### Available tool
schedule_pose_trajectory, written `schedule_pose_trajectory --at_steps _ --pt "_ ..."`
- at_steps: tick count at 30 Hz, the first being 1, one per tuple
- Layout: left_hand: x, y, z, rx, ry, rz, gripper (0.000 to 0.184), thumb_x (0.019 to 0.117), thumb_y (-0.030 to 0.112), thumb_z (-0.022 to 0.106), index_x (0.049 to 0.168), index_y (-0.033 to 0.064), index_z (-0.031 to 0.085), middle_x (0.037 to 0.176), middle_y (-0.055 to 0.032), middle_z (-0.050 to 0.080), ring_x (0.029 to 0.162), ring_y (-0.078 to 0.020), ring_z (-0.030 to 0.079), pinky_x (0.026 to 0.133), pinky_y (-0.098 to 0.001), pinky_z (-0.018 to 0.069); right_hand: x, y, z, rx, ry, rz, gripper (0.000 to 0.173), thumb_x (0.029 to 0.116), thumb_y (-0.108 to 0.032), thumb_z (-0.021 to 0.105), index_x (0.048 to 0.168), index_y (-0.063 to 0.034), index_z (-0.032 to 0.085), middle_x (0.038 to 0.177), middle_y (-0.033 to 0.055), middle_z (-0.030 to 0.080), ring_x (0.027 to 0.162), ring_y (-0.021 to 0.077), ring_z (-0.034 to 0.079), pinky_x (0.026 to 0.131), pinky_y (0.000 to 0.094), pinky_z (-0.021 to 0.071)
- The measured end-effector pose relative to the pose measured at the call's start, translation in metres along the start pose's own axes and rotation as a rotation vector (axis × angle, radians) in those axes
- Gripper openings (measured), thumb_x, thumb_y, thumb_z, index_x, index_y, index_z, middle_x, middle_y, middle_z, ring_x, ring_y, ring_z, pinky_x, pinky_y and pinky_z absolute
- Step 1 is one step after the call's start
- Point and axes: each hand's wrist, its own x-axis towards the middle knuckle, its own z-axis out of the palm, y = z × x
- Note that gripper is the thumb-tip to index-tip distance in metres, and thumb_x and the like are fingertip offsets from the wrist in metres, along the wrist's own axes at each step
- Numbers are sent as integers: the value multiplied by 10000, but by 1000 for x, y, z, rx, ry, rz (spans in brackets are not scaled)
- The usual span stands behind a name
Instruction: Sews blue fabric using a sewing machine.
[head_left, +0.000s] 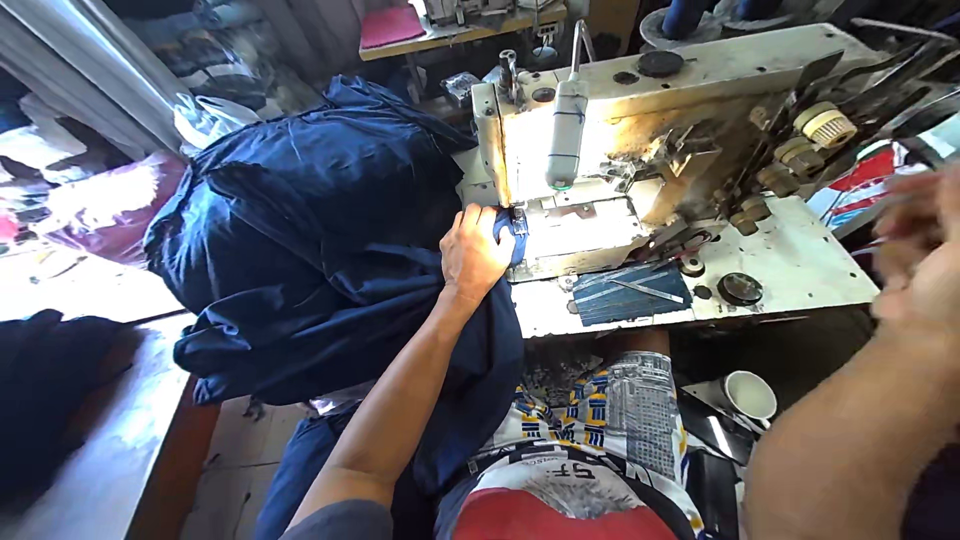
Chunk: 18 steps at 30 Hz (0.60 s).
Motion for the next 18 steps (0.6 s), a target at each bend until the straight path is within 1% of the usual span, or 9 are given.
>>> schedule_pose_trajectory --at_steps 1,3,6,9,11,13,14,17,18 --pt "1 -1 -1 -12 -10 13 315 942 381 589 1096 144 727 1103 -59 684 1040 -247 669 754 -452 564 -25 -5 14 20 -21 -36 192 1063 -285 561 1121 -141 675 846 -72 685 553 24 547 447 182 429" --pt "4 -7 -6 -48 -61 61 297 937 355 611 1094 130 725 1114 -74 689 1019 -253 686 762 -473 577 -68 -7 40 41 -173 -107 154 1038 -232 595 1050 -127 706 785 -70 681 589 44 599 513 220 516" --pt "21 -17 -20 -91 -245 162 304 930 298 631 1132 85 711 1126 -123 690 952 -301 710 773 -538 587 -111 15 79 36 -459 -157 180 1013 -184 622 1019 -47 738 811 -27 706 663 44 641 610 245 579" --pt "40 -20 -27 -33 -376 241 289 931 275 613 1110 74 720 1088 -151 707 911 -347 712 742 -582 564 -141 38 112 47 -665 -71 177 1006 -166 641 986 -28 750 809 7 714 652 55 645 589 241 576" --pt "49 -21 -27 -40 -349 290 245 929 235 611 1074 75 727 1028 -154 717 863 -357 710 705 -577 549 -152 51 126 78 -731 -18 173 1004 -178 659 967 -40 754 789 3 708 636 46 632 570 223 555" --pt "57 -25 -27 -102 -316 303 258 921 215 651 1122 72 730 1075 -153 728 926 -354 720 762 -579 559 -155 59 135 91 -766 20 171 1002 -189 669 957 -50 759 785 -7 708 636 33 628 570 204 549" --pt "61 -27 -26 -148 -311 302 264 910 213 681 1116 56 730 1073 -165 728 953 -362 720 792 -588 557 -156 62 139 100 -778 37 169 1002 -185 669 955 -49 759 787 -7 707 635 29 624 569 198 543" --pt "72 -28 -20 -170 -321 283 286 888 267 726 975 -5 714 975 -214 718 942 -396 710 799 -605 533 -155 66 150 140 -808 74 165 1001 -170 668 953 -43 762 801 0 711 644 28 620 576 193 536" --pt "75 -26 -19 -159 -337 264 331 898 293 724 987 -25 707 994 -237 714 977 -413 701 834 -609 523 -155 66 154 146 -820 75 162 1000 -169 670 953 -45 764 809 2 716 651 29 628 583 194 544"
